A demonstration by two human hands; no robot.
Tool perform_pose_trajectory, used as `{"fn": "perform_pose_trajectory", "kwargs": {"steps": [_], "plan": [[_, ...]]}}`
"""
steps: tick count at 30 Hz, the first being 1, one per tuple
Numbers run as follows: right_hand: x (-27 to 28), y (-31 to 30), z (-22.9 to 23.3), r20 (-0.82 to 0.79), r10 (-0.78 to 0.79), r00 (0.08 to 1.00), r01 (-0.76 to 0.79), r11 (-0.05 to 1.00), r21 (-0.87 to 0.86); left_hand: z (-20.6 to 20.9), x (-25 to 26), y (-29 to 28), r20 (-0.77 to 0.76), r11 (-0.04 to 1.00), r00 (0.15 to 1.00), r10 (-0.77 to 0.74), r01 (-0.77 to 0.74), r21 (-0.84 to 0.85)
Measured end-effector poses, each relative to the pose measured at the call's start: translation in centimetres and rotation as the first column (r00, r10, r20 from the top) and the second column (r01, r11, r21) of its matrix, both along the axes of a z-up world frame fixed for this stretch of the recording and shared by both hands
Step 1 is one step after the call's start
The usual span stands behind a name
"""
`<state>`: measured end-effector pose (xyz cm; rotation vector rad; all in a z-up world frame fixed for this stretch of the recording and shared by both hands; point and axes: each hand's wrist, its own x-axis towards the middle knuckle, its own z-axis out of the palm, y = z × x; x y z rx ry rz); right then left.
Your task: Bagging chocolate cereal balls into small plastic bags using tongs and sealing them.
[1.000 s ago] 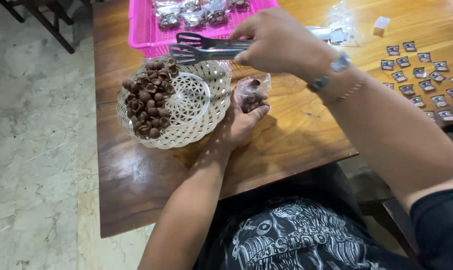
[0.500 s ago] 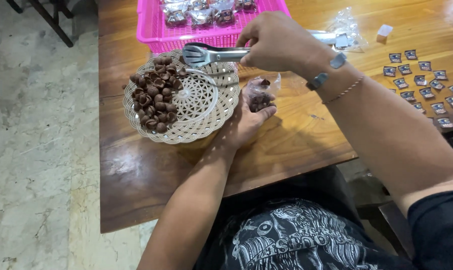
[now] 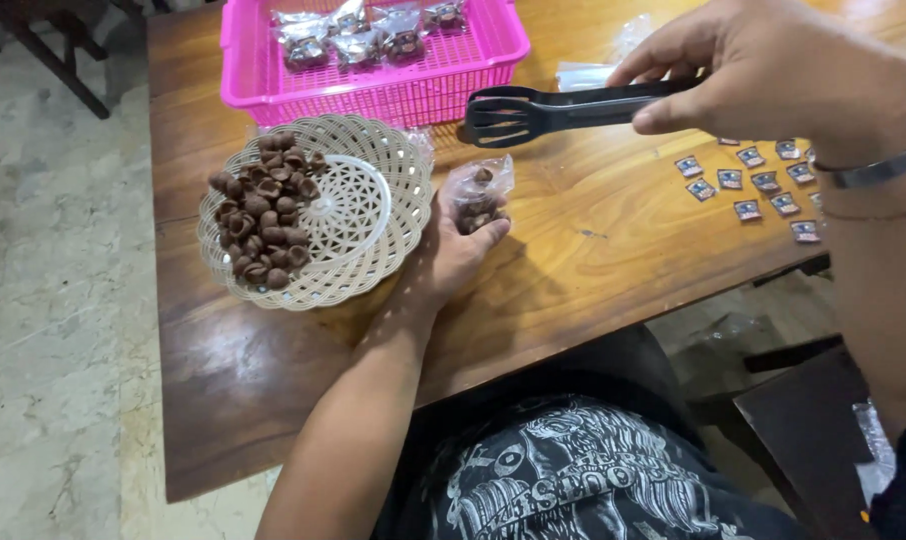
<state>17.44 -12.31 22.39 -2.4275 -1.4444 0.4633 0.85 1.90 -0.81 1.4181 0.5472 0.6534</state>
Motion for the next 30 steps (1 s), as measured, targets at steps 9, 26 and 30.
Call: {"fn": "perform_pose_trajectory", "kwargs": {"steps": [9, 26, 30], "plan": [[-2.9, 0.1, 2.1, 0.135, -0.047, 0.990, 0.078, 0.970, -0.230, 0.0, -0.7, -0.2, 0.086, 0.982, 0.989, -0.121, 0.106, 0.153], [4.6, -1.4, -4.1, 0.097, -0.030, 0.995, 0.030, 1.000, 0.000, -4.0, 0.5, 0.8, 0.329, 0.989, 0.933, -0.147, 0.143, 0.037], [2.9, -1.0, -8.8, 0.008, -0.221, 0.975, 0.220, 0.970, -0.101, -3.6, 0.3, 0.6, 0.370, 0.985, 0.913, -0.170, 0.159, 0.061]]}}
